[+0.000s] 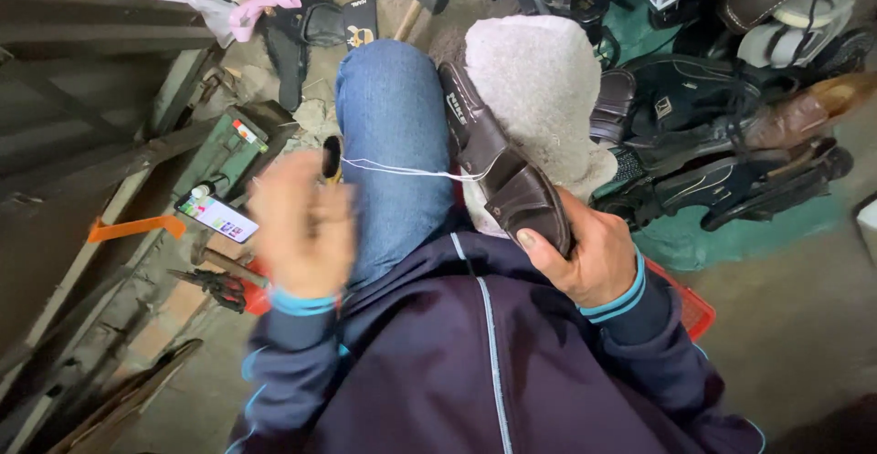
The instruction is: Hand-stitching a sandal strap using a needle and thread.
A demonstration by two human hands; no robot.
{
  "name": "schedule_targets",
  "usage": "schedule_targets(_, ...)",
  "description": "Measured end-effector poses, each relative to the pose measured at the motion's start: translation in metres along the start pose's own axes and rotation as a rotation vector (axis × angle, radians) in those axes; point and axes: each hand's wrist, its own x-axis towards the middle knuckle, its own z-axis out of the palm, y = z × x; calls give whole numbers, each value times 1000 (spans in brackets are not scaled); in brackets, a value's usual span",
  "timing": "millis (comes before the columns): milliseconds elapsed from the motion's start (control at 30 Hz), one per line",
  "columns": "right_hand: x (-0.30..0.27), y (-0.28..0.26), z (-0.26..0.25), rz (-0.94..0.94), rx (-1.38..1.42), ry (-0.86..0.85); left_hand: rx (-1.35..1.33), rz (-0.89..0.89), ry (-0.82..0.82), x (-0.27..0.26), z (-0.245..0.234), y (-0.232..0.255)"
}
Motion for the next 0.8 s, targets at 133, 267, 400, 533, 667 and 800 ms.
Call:
schedule_targets(133,-5,3,-3,28,-27,8,-312,84,-460,-28,48,44)
schedule_targets(267,-2,-1,-3,24,7,9,-418,113,-643,-48,53,59)
schedule_targets(400,-5,9,4,-76,5,9,-400,178,-588,-53,49,67)
schedule_targets(533,-7,62,-17,-87,360,70,-412,220,-581,-58,51,71)
schedule_targets(667,-7,101,-65,497,1084,667,-335,307,-668,-63,53,65)
schedule_targets(800,-18,64,-74,178,1284,611,-343,309,-653,-62,55,68)
